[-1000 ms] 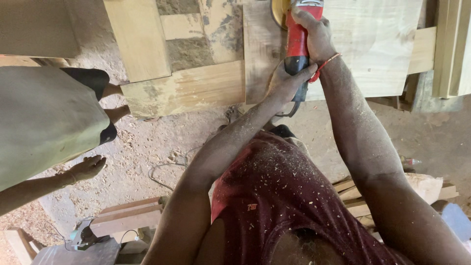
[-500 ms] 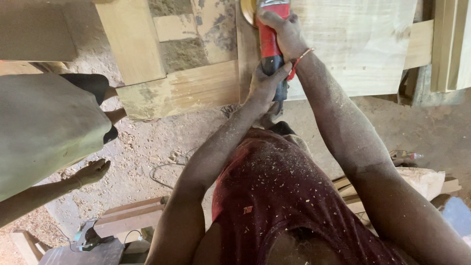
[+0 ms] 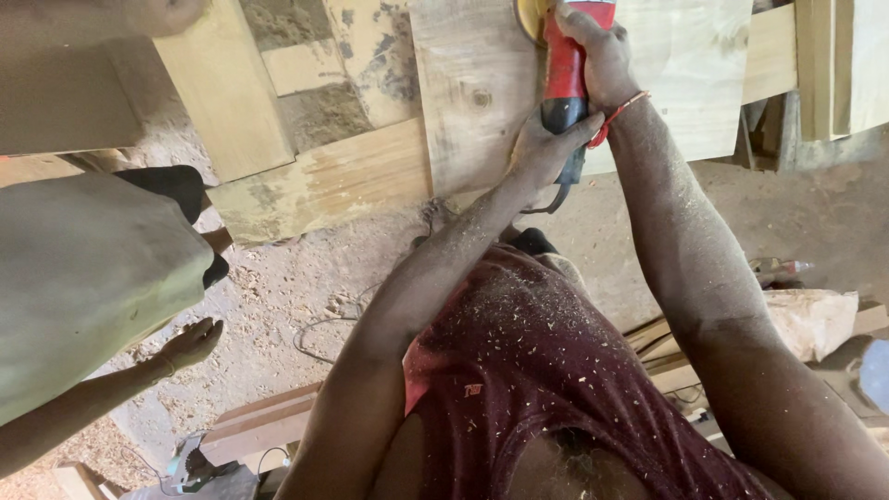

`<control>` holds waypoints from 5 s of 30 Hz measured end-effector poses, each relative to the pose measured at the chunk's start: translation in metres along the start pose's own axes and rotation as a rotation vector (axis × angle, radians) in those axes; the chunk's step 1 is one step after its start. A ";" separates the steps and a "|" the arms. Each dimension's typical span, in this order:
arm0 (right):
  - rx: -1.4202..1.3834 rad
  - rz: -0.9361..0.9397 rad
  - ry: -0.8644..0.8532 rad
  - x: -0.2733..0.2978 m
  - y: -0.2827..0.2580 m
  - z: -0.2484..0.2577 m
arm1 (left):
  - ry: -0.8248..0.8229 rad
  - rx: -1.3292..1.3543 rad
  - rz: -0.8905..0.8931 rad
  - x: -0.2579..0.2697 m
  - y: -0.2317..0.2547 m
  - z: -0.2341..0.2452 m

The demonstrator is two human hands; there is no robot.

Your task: The person sands wood pieces using a power sander, holding the sander with both hands while another person helps position the wood on a workbench.

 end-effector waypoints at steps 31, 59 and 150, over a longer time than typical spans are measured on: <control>0.163 -0.039 0.195 0.006 -0.035 0.050 | 0.058 -0.055 0.041 -0.022 0.008 -0.060; -0.073 -0.343 0.190 0.048 -0.023 0.095 | 0.102 -0.078 0.142 -0.002 -0.012 -0.107; -0.345 -0.484 -0.207 0.036 0.063 -0.043 | 0.393 -0.032 -0.015 0.040 -0.041 0.023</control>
Point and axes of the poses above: each hand's wrist, its own x-axis away from the middle knuckle, its own z-axis out of the back of the hand, y = z × x, the point moved 2 cm from there along -x, towards the middle knuckle, and after that the axes turned 11 degrees about -x, right-handed, at the moved point
